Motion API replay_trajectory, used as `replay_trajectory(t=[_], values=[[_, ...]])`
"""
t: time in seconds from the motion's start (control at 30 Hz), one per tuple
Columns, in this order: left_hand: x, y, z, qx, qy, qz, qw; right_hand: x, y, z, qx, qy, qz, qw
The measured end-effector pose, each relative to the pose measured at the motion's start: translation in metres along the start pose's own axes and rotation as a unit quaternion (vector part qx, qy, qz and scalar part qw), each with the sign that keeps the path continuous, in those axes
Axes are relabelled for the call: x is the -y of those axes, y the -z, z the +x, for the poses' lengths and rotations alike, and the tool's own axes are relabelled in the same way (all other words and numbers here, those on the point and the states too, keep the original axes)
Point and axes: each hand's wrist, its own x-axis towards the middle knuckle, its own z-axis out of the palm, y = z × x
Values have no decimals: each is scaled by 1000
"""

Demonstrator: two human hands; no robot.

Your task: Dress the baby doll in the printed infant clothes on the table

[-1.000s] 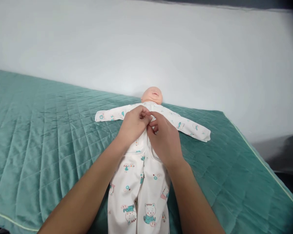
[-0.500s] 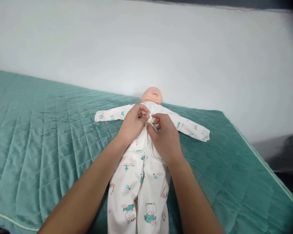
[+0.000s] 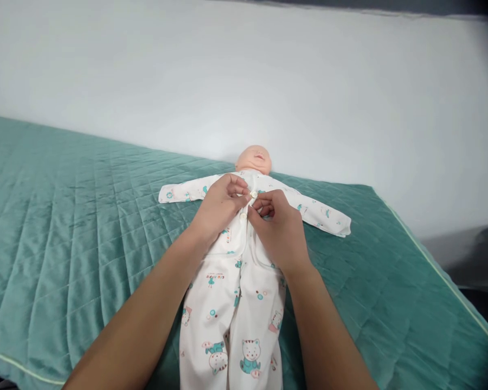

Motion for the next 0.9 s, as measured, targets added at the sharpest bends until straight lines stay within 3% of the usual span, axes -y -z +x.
replay_trajectory(t=[0.37,0.5,0.7,0.9], values=[[7,4,3,4,-74,144,987,-5,1,0,9,-1,35,999],[4,11,0,50,-61,112,991,6,8,-4,45,13,-91,995],[-9,29,-11,117,-26,141,983,32,23,-16,108,-8,-268,957],[-16,42,-16,183,6,188,965,38,28,-17,170,-17,-278,945]])
